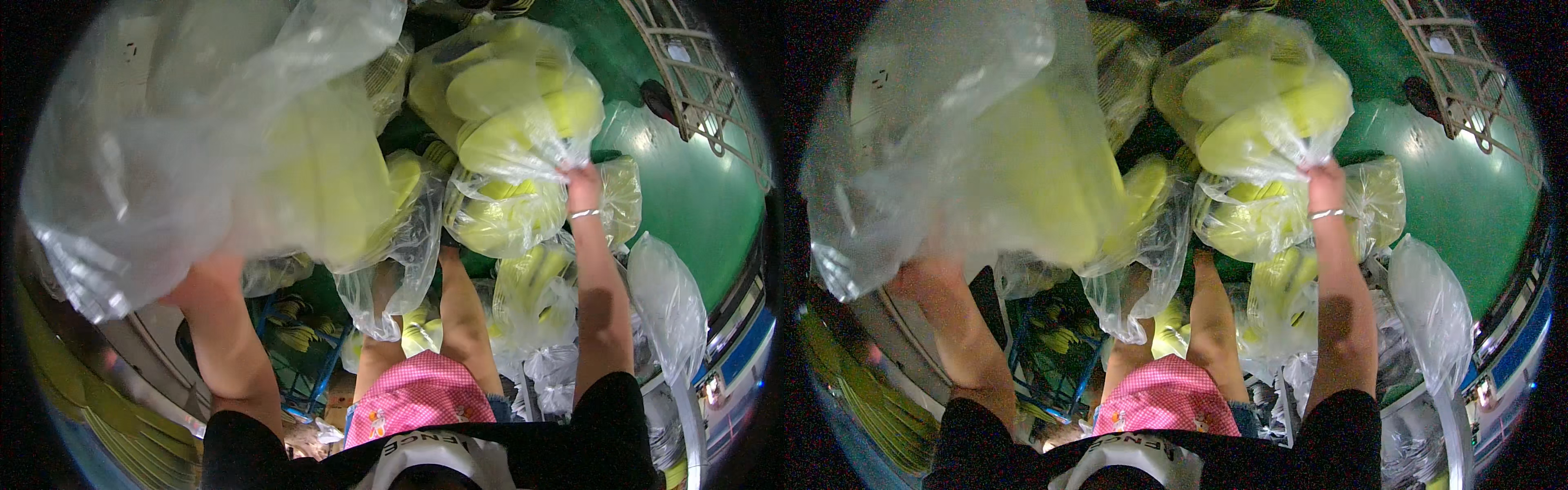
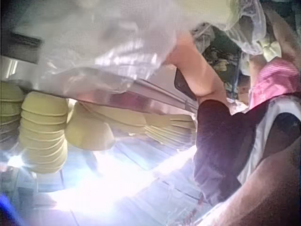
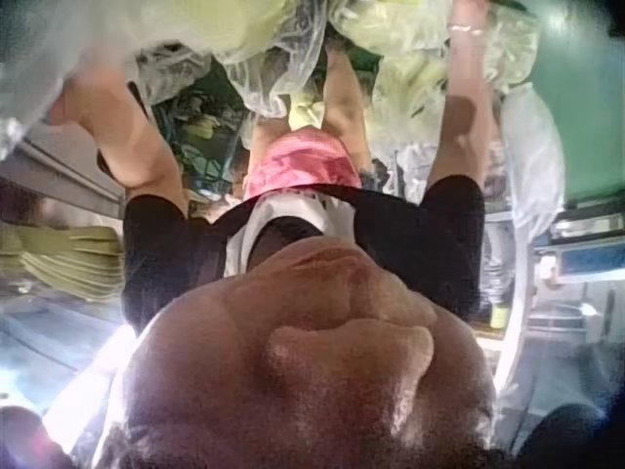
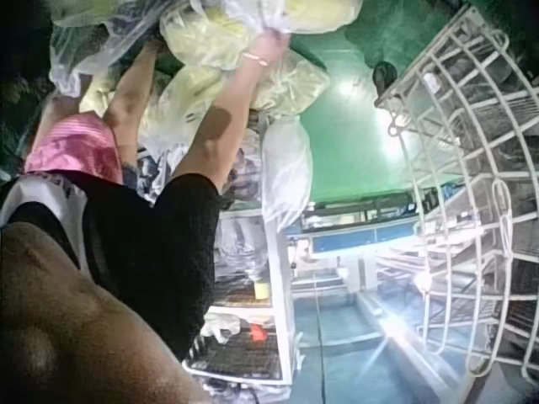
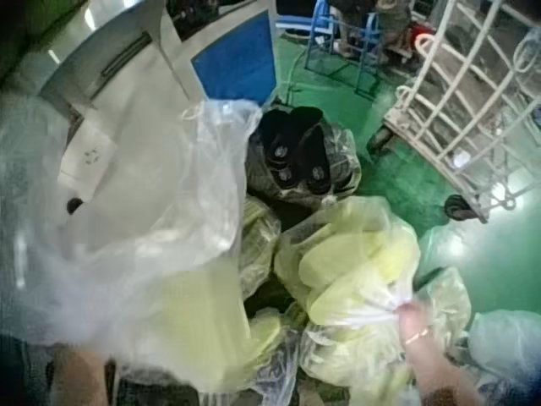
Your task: The person inserts yellow insoles into black shoes on a green conveyor belt. They pick up each shoe, place an insole inside, and return the shoe to the belt. The person also retrieves insoles from plastic bags and stacks them nearby.
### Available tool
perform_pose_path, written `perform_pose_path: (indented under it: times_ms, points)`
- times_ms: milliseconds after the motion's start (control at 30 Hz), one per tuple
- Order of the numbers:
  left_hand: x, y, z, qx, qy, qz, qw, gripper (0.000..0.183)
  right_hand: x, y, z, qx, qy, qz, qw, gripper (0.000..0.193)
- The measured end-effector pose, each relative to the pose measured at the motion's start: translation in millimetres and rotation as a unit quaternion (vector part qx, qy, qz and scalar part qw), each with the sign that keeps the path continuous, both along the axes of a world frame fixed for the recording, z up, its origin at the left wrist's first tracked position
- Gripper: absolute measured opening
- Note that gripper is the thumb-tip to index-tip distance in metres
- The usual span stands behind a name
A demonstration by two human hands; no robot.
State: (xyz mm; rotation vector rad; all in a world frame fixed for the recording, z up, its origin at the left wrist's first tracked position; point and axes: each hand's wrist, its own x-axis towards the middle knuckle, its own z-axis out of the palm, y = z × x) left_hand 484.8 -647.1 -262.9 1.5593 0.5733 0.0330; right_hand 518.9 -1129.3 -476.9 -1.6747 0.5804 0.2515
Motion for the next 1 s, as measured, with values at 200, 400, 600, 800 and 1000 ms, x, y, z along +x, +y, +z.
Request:
perform_pose_path:
  times_ms: [200,400,600,800,1000]
  points:
    - [84,38,-90,0.394,0.105,-0.077,0.910,0.044,-119,-21,-36,-0.238,0.040,0.211,0.947,0.029]
    - [107,32,-127,0.497,0.147,-0.114,0.848,0.038,-149,-11,-38,-0.258,0.025,0.157,0.953,0.027]
    - [97,5,-137,0.536,0.151,-0.239,0.795,0.038,-107,20,-25,-0.237,-0.068,0.110,0.963,0.028]
    - [70,-1,-147,0.460,0.116,-0.253,0.843,0.037,13,152,85,-0.152,-0.299,0.205,0.919,0.019]
    - [92,-24,-109,0.459,0.128,-0.273,0.836,0.045,29,169,109,-0.025,-0.334,0.257,0.907,0.012]
